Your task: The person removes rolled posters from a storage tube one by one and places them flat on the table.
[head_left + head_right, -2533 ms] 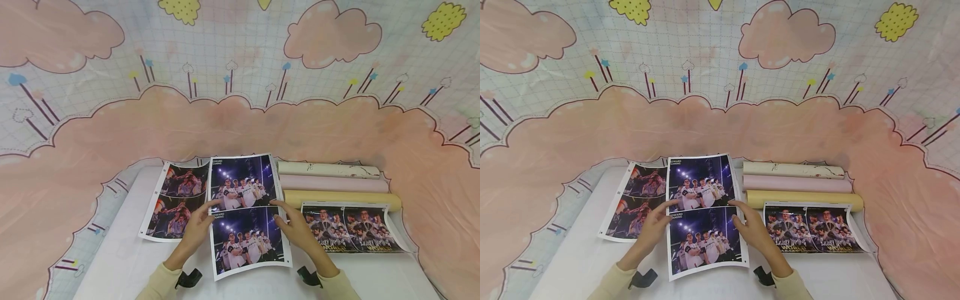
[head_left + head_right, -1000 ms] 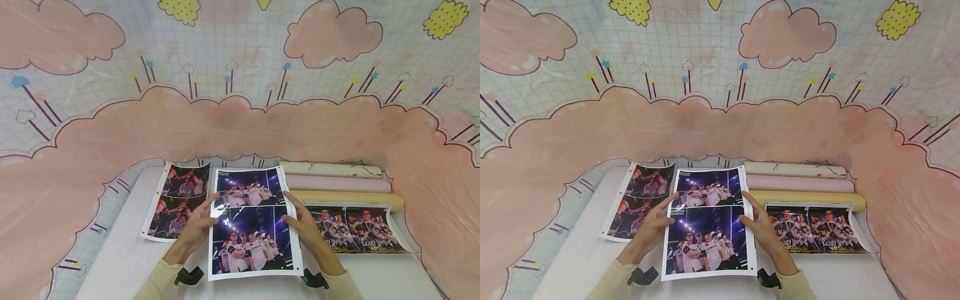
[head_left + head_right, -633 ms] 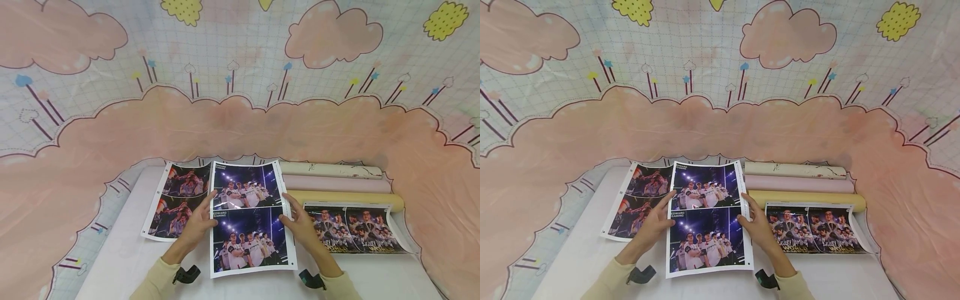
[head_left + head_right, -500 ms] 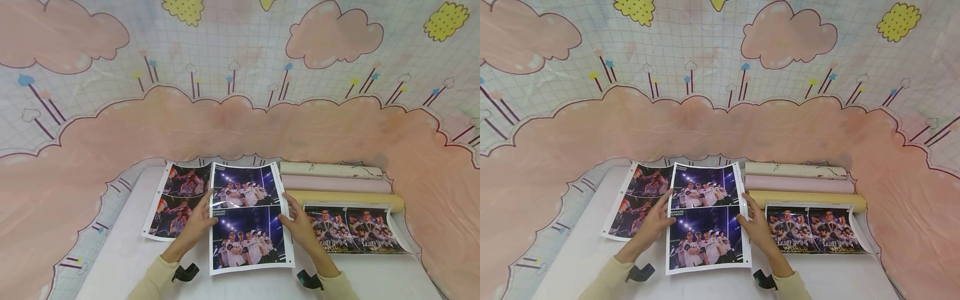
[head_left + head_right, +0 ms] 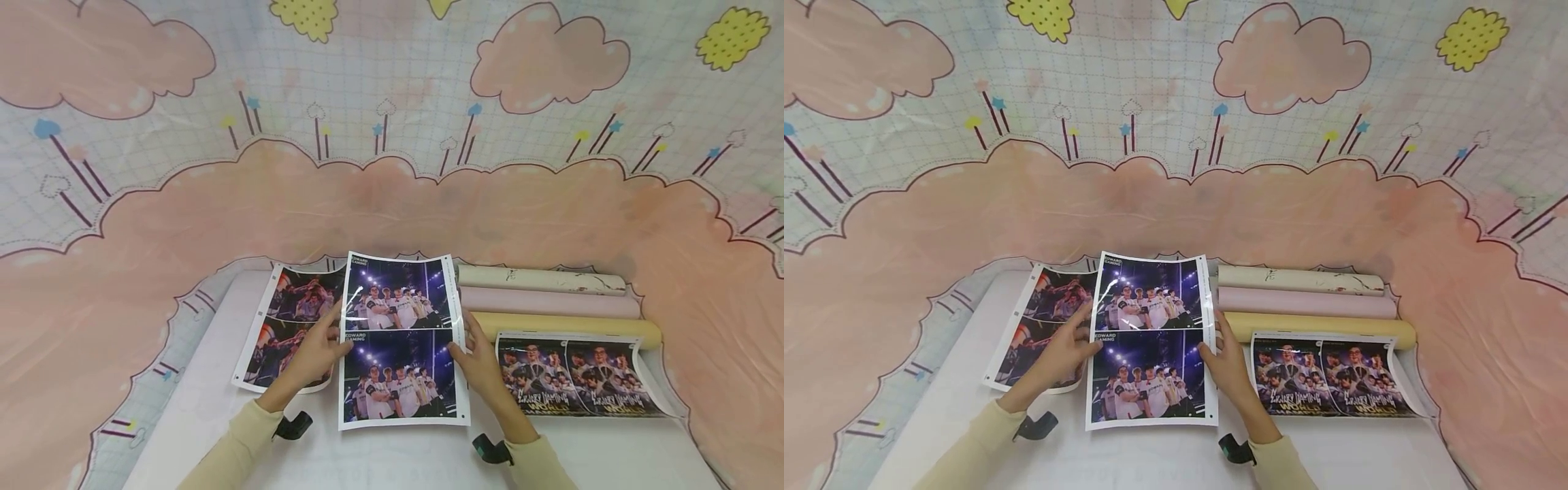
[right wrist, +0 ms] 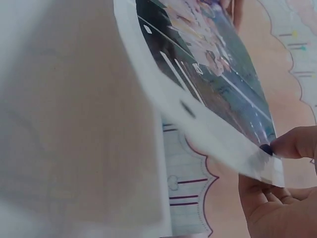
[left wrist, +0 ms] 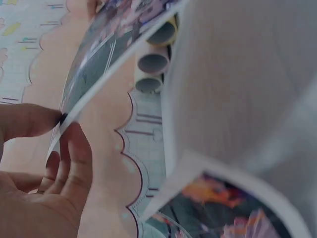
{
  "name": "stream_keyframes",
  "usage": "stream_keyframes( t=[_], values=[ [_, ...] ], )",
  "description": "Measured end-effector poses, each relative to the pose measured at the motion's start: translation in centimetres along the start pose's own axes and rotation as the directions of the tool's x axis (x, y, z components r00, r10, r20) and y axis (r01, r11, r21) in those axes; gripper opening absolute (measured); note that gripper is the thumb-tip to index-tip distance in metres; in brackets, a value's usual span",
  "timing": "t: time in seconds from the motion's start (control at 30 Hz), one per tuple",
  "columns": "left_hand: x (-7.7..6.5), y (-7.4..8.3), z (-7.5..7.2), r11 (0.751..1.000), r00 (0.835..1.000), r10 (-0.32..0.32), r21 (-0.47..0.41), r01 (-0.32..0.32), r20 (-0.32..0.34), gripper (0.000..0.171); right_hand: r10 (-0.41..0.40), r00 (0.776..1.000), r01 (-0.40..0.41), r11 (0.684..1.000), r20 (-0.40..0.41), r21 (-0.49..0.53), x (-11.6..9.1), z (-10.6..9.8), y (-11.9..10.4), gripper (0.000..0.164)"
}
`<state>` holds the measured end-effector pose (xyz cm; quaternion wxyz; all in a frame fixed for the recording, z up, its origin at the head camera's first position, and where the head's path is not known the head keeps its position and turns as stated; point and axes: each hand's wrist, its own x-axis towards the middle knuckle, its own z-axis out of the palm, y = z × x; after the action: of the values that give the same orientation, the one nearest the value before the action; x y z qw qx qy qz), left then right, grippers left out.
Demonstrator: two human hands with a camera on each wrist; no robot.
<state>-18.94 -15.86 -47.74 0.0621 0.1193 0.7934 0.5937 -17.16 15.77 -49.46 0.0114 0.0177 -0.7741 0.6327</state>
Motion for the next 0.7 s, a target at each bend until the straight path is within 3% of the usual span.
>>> stream_keyframes(
  t=[0.13, 0.23, 0.7],
  values=[
    [1.1, -0.5, -0.6, 0.986, 1.0, -0.001, 0.165, 0.005, -0.027, 0.085, 0.006, 1.0, -0.007, 0.999, -0.024, -0.034, 0.7, 0.4, 0.4, 0.074],
    [1.9, -1.0, -0.9, 0.974, 1.0, 0.002, 0.227, 0.001, -0.013, 0.086, 0.003, 0.999, -0.006, 0.998, -0.04, -0.055, 1.1, 0.7, 0.7, 0.075],
    [4.8, -3.3, -1.6, 0.923, 1.0, -0.023, 0.385, 0.015, 0.016, 0.082, 0.059, 0.995, -0.065, 0.995, -0.076, -0.072, 3.4, 2.2, 2.1, 0.069]
  ],
)
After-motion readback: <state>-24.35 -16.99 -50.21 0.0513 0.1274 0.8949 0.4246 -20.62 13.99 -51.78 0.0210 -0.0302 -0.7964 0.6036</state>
